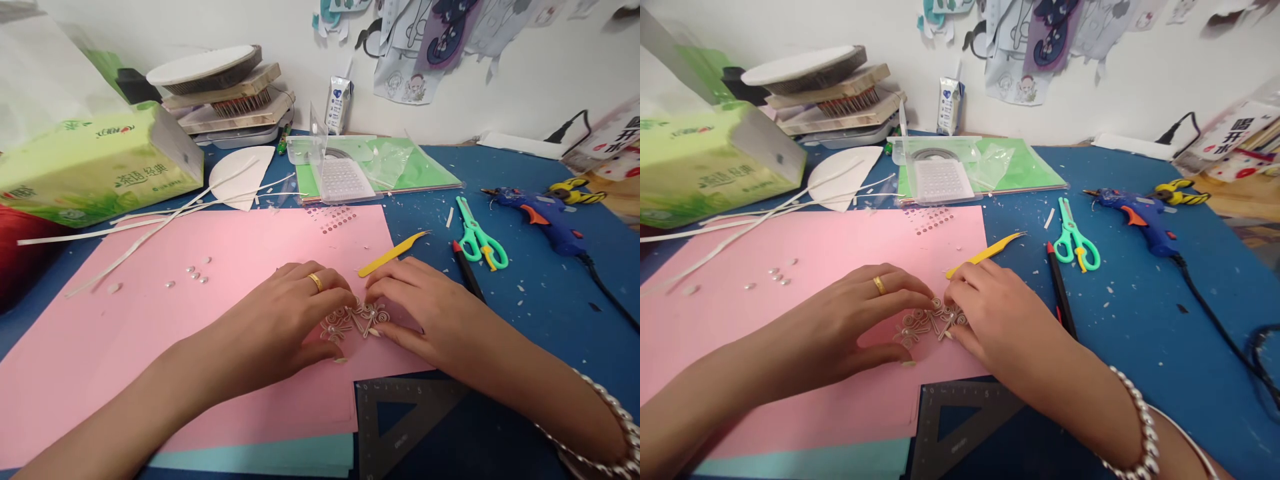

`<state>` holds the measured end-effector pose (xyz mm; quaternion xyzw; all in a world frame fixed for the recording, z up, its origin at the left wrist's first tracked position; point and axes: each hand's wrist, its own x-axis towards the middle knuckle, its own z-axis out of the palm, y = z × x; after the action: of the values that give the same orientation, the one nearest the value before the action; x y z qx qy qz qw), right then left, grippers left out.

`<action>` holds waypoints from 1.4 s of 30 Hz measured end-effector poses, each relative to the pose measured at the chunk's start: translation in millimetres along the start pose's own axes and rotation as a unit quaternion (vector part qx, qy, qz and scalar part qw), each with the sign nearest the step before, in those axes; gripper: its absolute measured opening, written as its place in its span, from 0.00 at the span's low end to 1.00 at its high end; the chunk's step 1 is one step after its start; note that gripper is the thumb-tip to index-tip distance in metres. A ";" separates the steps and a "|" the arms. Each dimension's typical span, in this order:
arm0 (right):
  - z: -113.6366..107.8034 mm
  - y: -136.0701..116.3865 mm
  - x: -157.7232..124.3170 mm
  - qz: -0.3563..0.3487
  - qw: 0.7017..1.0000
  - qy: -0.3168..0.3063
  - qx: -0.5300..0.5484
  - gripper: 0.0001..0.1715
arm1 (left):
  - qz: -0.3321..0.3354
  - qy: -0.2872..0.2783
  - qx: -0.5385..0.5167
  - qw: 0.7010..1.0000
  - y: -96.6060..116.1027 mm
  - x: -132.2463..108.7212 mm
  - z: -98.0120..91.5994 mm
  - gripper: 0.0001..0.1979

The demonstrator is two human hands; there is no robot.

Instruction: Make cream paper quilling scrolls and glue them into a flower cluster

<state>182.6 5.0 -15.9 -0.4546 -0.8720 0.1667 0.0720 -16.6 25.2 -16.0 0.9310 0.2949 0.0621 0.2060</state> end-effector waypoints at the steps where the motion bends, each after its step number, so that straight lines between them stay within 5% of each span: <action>1: -0.5 0.2 0.0 0.002 1.000 -0.002 0.005 0.08 | -0.001 0.002 0.005 1.000 -0.4 -0.3 -0.3 0.15; 13: -4.8 1.0 -3.2 0.030 0.995 0.028 0.089 0.08 | -0.088 0.067 0.068 0.992 -13.3 -0.4 -1.9 0.20; 18: -13.4 -4.6 -5.1 0.031 0.968 0.086 0.234 0.11 | -0.120 0.128 -0.089 0.980 -4.3 1.9 -9.0 0.16; 21: -17.1 -9.1 -6.7 0.012 0.940 0.106 0.323 0.12 | -0.127 0.065 -0.353 0.925 2.9 1.5 -13.5 0.11; 24: -18.1 -12.4 -8.3 -0.018 0.929 0.129 0.348 0.13 | -0.124 0.018 -0.578 0.806 5.9 0.9 -12.1 0.10; 29: -16.6 -13.9 -10.5 -0.047 0.920 0.141 0.362 0.12 | -0.129 0.020 -0.723 0.678 7.7 4.2 -3.5 0.10; 35: -13.7 -13.4 -9.1 -0.064 0.919 0.148 0.360 0.11 | -0.101 0.025 -0.765 0.635 13.1 7.4 0.3 0.12; 42: -18.9 -13.4 -7.7 -0.088 0.926 0.117 0.348 0.11 | -0.109 0.042 -0.754 0.646 12.8 6.6 -0.1 0.10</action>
<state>182.0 -4.1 6.7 -0.3386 -0.7813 0.3983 0.3411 -4.5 19.5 -10.7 0.4112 0.2541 0.2794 0.8296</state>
